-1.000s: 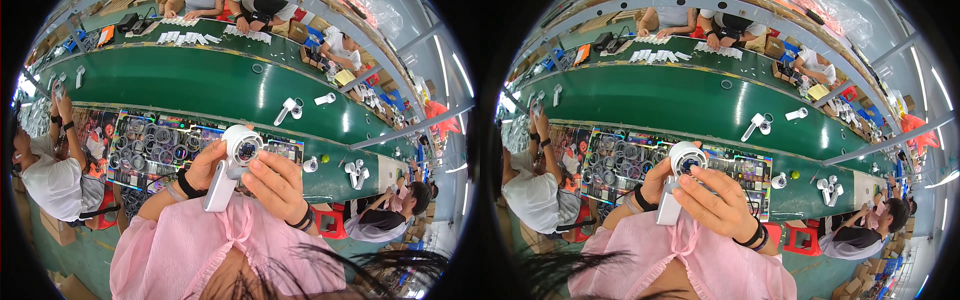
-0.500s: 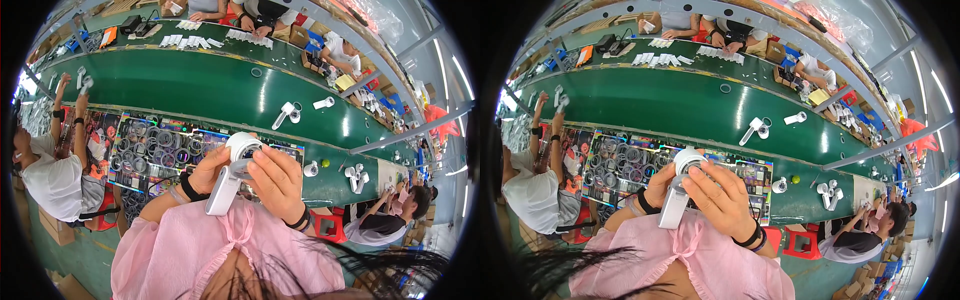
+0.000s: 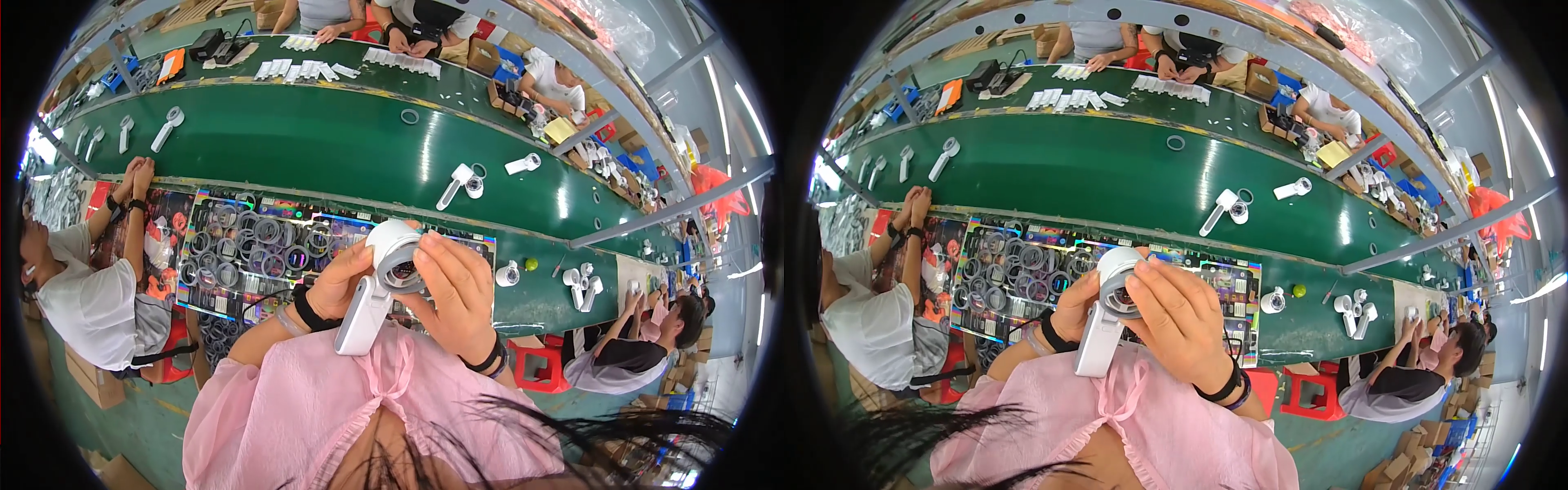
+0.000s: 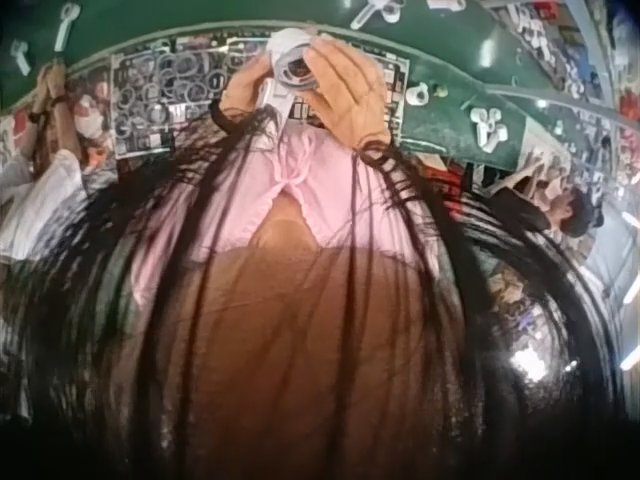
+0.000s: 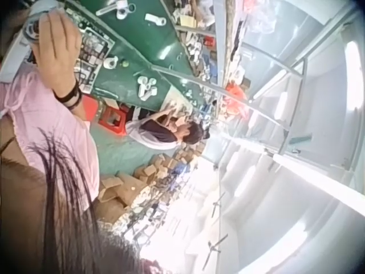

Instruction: Manually assemble and inspect small plastic and electronic parts for a handle-like device on an assembly line.

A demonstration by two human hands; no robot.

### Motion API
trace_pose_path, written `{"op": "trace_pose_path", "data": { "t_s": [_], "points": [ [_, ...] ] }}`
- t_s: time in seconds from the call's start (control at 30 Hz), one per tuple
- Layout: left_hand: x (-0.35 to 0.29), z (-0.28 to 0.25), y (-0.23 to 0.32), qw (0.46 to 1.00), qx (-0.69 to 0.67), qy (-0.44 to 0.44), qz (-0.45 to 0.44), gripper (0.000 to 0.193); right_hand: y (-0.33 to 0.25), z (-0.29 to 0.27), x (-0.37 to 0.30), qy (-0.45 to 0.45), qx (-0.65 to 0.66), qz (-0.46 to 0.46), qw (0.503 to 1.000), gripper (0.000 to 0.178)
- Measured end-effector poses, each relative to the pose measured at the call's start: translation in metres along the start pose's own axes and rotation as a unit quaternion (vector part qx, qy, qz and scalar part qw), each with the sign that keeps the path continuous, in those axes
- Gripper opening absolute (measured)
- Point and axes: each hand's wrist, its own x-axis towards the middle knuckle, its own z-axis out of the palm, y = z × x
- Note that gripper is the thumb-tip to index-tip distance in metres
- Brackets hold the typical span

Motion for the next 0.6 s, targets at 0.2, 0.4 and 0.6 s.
{"op": "trace_pose_path", "data": {
  "t_s": [0.2,0.4,0.6],
  "points": [
    [0.000,0.000,-0.002,1.000,0.001,0.014,-0.001,0.069,0.001,-0.003,-0.001,-0.004,0.009,0.014,1.000,0.058],
    [-0.004,-0.006,0.000,0.999,0.035,0.006,-0.010,0.072,0.000,-0.005,0.002,-0.042,0.030,0.060,0.997,0.064],
    [-0.007,-0.002,0.004,0.997,0.072,-0.011,-0.012,0.073,-0.004,-0.013,0.006,-0.043,0.059,0.071,0.995,0.065]
  ]
}}
